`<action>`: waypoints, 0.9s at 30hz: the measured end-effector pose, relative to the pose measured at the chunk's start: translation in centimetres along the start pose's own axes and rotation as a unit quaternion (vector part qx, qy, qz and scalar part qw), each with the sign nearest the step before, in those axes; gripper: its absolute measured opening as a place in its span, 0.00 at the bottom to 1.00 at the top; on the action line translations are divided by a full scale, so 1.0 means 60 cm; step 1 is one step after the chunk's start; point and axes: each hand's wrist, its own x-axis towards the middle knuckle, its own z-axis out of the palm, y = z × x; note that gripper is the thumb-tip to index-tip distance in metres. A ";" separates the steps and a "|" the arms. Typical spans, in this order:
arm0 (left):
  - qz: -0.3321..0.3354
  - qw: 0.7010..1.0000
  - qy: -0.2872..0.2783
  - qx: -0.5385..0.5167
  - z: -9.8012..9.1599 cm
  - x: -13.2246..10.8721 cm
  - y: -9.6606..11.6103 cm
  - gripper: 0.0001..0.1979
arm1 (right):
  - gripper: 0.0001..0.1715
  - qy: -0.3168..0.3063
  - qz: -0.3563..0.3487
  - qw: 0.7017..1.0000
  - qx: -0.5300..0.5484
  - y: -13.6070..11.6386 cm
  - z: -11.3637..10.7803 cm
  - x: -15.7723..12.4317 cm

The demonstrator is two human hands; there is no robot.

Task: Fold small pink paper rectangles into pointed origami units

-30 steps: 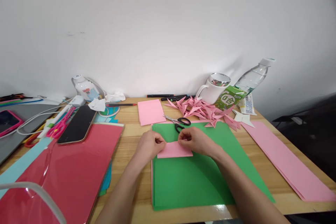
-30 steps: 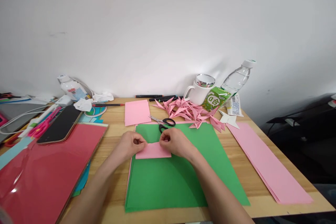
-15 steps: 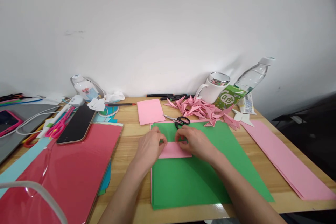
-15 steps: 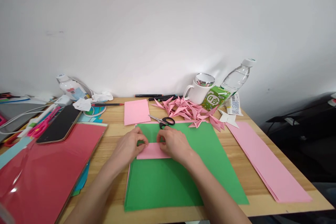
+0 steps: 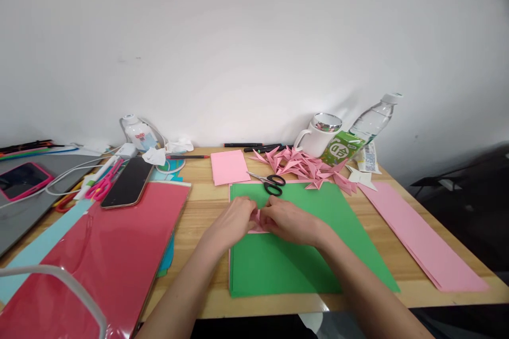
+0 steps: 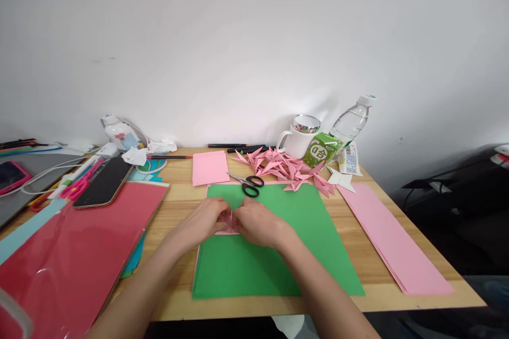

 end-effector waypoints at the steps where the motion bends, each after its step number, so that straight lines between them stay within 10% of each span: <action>1: 0.003 1.000 0.000 -0.002 0.001 -0.001 0.001 0.03 | 0.12 -0.012 0.003 1.000 -0.012 -0.005 0.000 0.000; 27: -0.035 0.998 0.016 0.051 0.010 -0.010 0.038 0.07 | 0.12 -0.024 0.116 0.990 -0.071 0.006 0.008 -0.057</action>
